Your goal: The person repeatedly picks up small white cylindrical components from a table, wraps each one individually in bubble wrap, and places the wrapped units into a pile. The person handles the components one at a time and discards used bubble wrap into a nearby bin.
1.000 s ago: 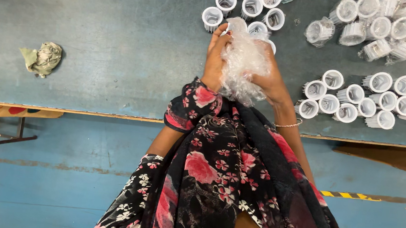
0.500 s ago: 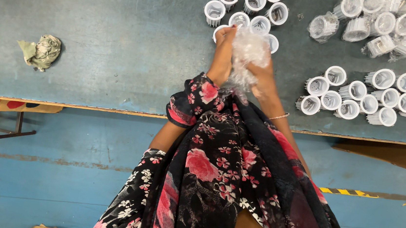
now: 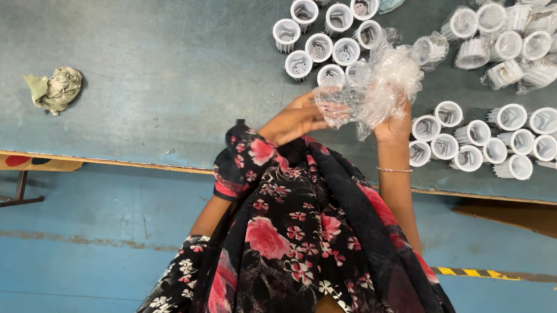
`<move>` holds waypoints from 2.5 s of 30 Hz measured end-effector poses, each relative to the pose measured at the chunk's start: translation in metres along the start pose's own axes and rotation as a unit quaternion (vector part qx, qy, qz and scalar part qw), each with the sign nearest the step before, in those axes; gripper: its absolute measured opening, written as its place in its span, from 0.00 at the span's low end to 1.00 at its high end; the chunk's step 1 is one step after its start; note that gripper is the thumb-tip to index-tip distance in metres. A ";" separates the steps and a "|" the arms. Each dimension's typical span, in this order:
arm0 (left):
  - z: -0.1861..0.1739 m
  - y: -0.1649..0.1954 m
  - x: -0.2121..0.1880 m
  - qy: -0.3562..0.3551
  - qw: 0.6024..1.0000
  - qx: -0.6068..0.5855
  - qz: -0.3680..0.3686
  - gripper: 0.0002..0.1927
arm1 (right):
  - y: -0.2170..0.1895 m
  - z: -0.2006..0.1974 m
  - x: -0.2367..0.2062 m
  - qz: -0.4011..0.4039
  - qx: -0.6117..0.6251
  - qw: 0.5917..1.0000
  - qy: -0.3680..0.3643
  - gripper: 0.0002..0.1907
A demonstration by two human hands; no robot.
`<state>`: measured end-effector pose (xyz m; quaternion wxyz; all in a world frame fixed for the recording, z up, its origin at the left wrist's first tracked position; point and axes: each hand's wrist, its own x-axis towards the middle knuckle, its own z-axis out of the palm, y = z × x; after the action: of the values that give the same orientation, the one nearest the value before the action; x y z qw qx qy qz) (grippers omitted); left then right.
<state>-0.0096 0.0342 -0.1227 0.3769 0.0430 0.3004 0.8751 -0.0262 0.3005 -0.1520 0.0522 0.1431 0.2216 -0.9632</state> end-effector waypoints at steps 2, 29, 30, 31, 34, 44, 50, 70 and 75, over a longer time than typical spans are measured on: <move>-0.003 -0.017 0.013 0.048 0.997 -0.053 -0.018 0.23 | 0.005 -0.005 0.002 -0.012 -0.004 1.000 0.019 0.23; 0.047 0.022 -0.011 0.279 0.873 0.272 0.292 0.12 | 0.014 0.118 -0.081 -0.158 -0.645 0.734 -0.140 0.29; 0.047 0.021 -0.010 0.279 0.874 0.266 0.297 0.12 | 0.016 0.124 -0.083 -0.189 -0.673 0.698 -0.157 0.28; 0.049 0.019 -0.010 0.278 0.874 0.261 0.301 0.12 | 0.018 0.130 -0.086 -0.219 -0.698 0.659 -0.173 0.27; 0.063 0.019 -0.018 0.265 0.821 0.352 0.362 0.13 | 0.025 0.143 -0.091 -0.206 -0.737 0.623 -0.159 0.26; 0.114 0.020 -0.037 0.169 0.639 0.657 0.363 0.18 | 0.030 0.090 -0.049 -0.040 -0.584 0.796 -0.155 0.35; 0.119 0.020 -0.042 0.233 0.610 0.660 0.373 0.20 | 0.029 0.034 -0.043 0.126 -0.163 0.975 -0.085 0.27; 0.109 -0.008 -0.029 0.336 0.792 0.411 0.302 0.19 | 0.056 0.093 -0.066 -0.049 -0.347 0.927 -0.137 0.38; 0.072 -0.013 -0.029 0.365 0.761 0.435 0.314 0.06 | 0.062 0.092 -0.066 -0.078 -0.508 0.834 -0.201 0.45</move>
<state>0.0411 0.0567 -0.0663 -0.1167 -0.0283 0.7332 0.6694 0.0240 0.2066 -0.0784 0.0855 -0.1185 0.6744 -0.7237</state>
